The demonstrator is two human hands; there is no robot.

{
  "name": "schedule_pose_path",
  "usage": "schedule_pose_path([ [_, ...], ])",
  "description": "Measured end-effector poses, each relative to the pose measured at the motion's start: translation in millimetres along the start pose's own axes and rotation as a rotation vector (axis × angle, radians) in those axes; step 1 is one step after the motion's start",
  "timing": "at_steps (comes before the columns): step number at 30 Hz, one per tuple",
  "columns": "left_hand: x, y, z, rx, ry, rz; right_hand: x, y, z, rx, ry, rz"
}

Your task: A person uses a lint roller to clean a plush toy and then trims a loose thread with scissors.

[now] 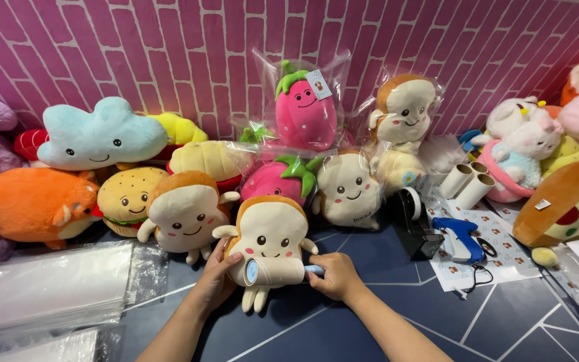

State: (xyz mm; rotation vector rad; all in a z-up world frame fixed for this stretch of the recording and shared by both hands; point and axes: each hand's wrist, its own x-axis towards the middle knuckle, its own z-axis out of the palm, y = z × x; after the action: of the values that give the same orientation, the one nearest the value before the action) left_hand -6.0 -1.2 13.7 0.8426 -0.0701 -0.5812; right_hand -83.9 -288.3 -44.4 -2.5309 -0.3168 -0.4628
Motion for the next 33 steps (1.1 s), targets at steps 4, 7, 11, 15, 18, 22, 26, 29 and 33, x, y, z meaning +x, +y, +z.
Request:
schedule_pose_path([
  [4,0,2,2,0.023,0.003,-0.001,1,1,1,0.002,0.007,-0.004],
  [7,-2,4,3,0.042,0.012,0.001,3,0,1,-0.013,0.000,-0.007],
  [11,0,3,4,0.060,0.002,-0.004,3,1,-2,-0.006,0.001,0.004],
  [15,0,1,1,0.064,-0.016,0.006,2,0,-1,-0.010,-0.003,0.003],
  [18,-2,3,5,0.046,0.003,-0.001,3,-1,-1,-0.019,0.004,0.013],
  [22,0,-1,0,0.046,-0.025,0.015,1,1,-1,-0.017,0.000,0.014],
  [26,6,-7,-9,0.037,-0.027,0.031,1,0,-2,-0.006,0.001,0.005],
  [29,11,-10,-13,0.043,-0.039,0.051,3,0,-5,0.005,-0.009,-0.002],
  [33,14,-15,-18,0.060,0.011,0.053,-1,4,-3,0.027,-0.035,0.011],
])
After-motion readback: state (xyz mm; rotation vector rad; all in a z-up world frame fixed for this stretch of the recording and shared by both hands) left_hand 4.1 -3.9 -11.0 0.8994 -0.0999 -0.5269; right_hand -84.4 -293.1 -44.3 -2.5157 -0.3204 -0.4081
